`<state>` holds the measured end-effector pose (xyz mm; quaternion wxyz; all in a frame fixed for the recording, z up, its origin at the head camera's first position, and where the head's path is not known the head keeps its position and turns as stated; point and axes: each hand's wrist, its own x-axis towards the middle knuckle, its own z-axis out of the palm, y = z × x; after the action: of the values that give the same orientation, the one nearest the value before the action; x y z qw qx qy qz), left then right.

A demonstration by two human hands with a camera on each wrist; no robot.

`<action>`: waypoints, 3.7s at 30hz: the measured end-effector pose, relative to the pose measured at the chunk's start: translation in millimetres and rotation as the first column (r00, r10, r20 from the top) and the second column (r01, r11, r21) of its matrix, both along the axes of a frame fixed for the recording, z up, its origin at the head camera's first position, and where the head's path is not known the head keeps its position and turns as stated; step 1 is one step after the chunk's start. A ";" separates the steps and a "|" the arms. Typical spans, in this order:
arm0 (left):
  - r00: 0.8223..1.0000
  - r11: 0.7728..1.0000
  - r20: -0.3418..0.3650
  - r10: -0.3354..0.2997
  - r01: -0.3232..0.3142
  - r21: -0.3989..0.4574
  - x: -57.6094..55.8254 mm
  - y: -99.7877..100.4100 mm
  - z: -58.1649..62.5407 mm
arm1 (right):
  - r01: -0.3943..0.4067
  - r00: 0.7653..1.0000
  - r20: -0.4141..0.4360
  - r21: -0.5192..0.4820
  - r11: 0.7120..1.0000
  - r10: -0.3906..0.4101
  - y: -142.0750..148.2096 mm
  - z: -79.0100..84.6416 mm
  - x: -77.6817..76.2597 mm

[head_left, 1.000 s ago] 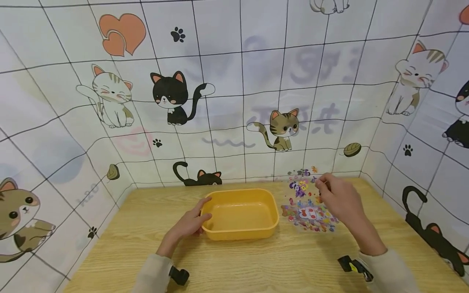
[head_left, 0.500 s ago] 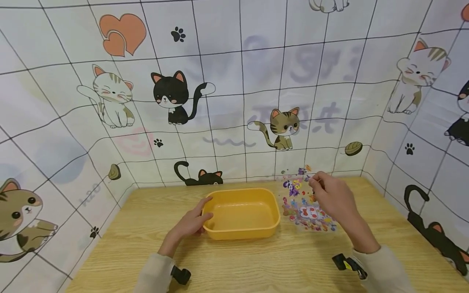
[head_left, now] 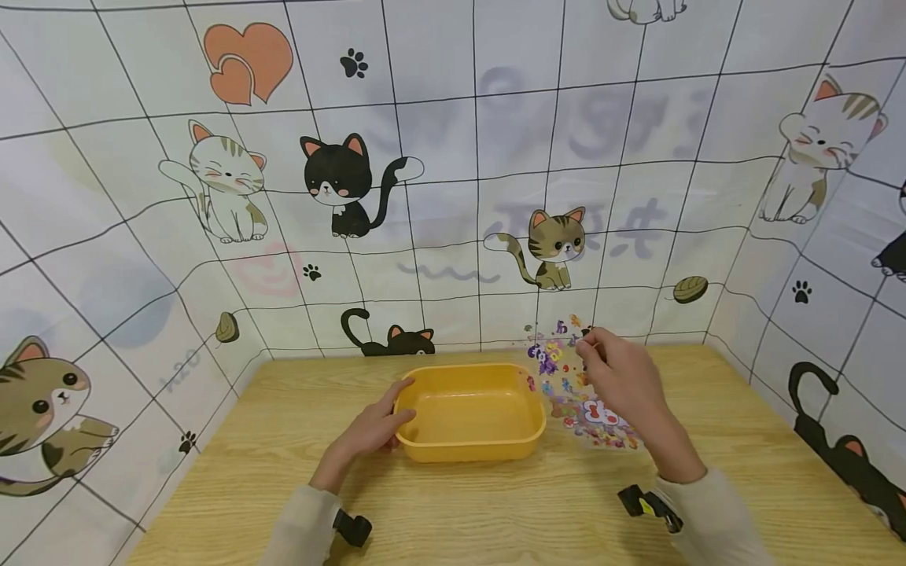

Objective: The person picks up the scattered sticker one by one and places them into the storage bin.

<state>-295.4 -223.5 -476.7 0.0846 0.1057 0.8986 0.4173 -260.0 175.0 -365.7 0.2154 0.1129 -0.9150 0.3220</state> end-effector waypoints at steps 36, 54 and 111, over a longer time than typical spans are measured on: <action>1.000 1.000 0.000 0.012 -0.012 0.012 2.6 2.5 2.7 | -0.111 0.990 0.067 -0.135 0.985 0.121 -61.2 2.9 -13.1; 1.000 1.000 0.000 -0.001 0.001 0.006 2.9 3.0 1.9 | -0.159 0.971 0.136 -0.242 0.957 0.196 -84.6 -2.7 -17.9; 1.000 1.000 0.014 0.024 -0.024 0.006 2.4 -1.7 6.3 | -0.208 0.807 0.565 0.000 0.978 0.172 -113.4 -34.7 -60.8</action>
<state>-293.0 -225.1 -470.5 0.0853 0.0921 0.8980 0.4218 -320.8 61.6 -400.3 -0.1004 0.1108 -0.9313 0.3322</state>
